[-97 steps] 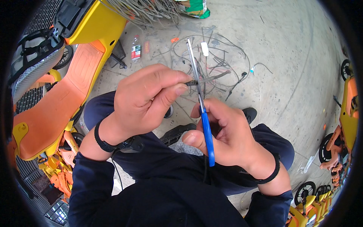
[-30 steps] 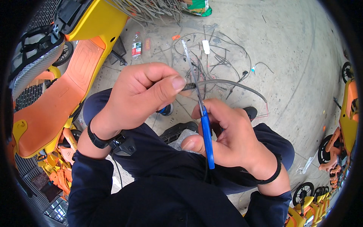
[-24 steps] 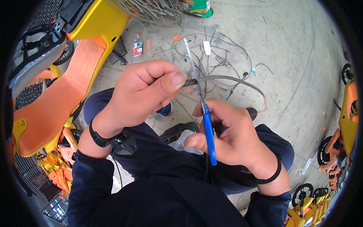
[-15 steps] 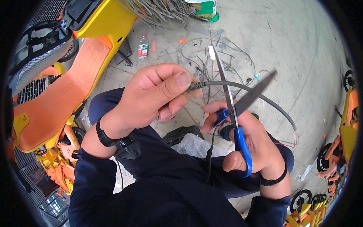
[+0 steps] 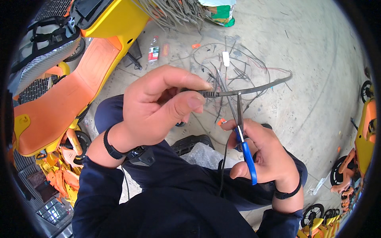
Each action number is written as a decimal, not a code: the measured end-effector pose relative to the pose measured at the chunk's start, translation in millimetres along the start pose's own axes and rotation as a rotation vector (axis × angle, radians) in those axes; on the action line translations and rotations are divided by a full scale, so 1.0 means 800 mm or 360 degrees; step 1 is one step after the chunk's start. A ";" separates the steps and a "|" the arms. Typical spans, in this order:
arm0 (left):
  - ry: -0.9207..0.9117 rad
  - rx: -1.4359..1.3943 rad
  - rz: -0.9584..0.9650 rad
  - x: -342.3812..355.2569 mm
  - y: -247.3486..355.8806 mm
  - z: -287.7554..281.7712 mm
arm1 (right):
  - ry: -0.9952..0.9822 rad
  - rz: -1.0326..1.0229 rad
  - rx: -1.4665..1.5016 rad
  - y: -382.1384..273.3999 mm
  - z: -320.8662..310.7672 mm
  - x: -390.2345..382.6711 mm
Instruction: The person strips the insulation from the ends of several wires using scissors, twists the exposed copper strands together, and checks the connections.
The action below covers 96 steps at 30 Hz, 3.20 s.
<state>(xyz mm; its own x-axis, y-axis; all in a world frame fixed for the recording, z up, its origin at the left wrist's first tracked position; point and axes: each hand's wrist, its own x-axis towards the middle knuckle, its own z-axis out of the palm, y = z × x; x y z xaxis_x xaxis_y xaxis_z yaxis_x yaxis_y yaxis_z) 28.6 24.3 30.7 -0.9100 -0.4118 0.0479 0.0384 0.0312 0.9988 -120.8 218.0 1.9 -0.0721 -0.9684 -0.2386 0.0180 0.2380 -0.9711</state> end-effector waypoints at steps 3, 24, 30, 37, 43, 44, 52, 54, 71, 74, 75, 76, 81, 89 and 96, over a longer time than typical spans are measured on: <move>0.0058 0.0287 0.0237 0.000 -0.002 0.001 | 0.0025 -0.0066 0.0036 0.001 0.003 -0.001; -0.0049 0.0887 0.0871 0.002 -0.012 0.017 | -0.0038 -0.0259 0.0206 -0.003 0.017 0.007; -0.0033 0.0905 0.0926 0.004 -0.023 0.018 | 0.0043 -0.0183 0.0225 -0.003 0.021 0.007; -0.0079 0.0945 0.0842 0.005 -0.021 0.018 | 0.0077 -0.0027 0.0219 -0.012 0.020 0.005; -0.0026 0.0886 0.0751 0.004 -0.021 0.021 | 0.0149 -0.0013 0.0206 -0.009 0.028 0.005; -0.0001 0.0879 0.0735 0.004 -0.021 0.022 | 0.0194 -0.0039 0.0204 -0.008 0.030 0.005; 0.0073 0.0854 0.0773 0.007 -0.024 0.020 | 0.0299 -0.0110 0.0095 -0.002 0.039 0.005; 0.0073 0.0860 0.0778 0.007 -0.023 0.019 | 0.0309 -0.0108 0.0093 0.001 0.040 0.006; -0.0050 0.0695 0.0637 0.005 -0.016 0.021 | 0.0191 -0.0267 0.0059 0.004 0.028 0.010; -0.0026 0.0725 0.0687 0.006 -0.019 0.023 | 0.0174 -0.0155 0.0000 -0.002 0.025 0.008; -0.0018 0.0749 0.0712 0.007 -0.019 0.023 | 0.0178 -0.0153 0.0000 -0.002 0.024 0.008; -0.0021 0.0747 0.0712 0.007 -0.018 0.023 | 0.0191 -0.0155 -0.0020 -0.002 0.024 0.008; -0.0035 0.0847 0.0726 0.008 -0.018 0.020 | 0.0165 -0.0084 0.0016 -0.005 0.022 0.006; -0.0016 0.0846 0.0708 0.006 -0.018 0.024 | 0.0175 0.0029 0.0139 -0.011 0.023 0.006; -0.0005 0.0890 0.0656 0.006 -0.018 0.020 | 0.0215 0.0023 0.0095 -0.009 0.025 0.005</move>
<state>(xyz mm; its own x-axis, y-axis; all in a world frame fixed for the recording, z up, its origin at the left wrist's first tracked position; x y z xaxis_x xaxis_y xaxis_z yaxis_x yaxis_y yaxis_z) 16.8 36.1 16.3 -0.8679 -0.2630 0.4213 0.1635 0.6498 0.7423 -101.5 211.2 7.6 -0.2046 -0.9452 -0.2545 0.0791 0.2431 -0.9668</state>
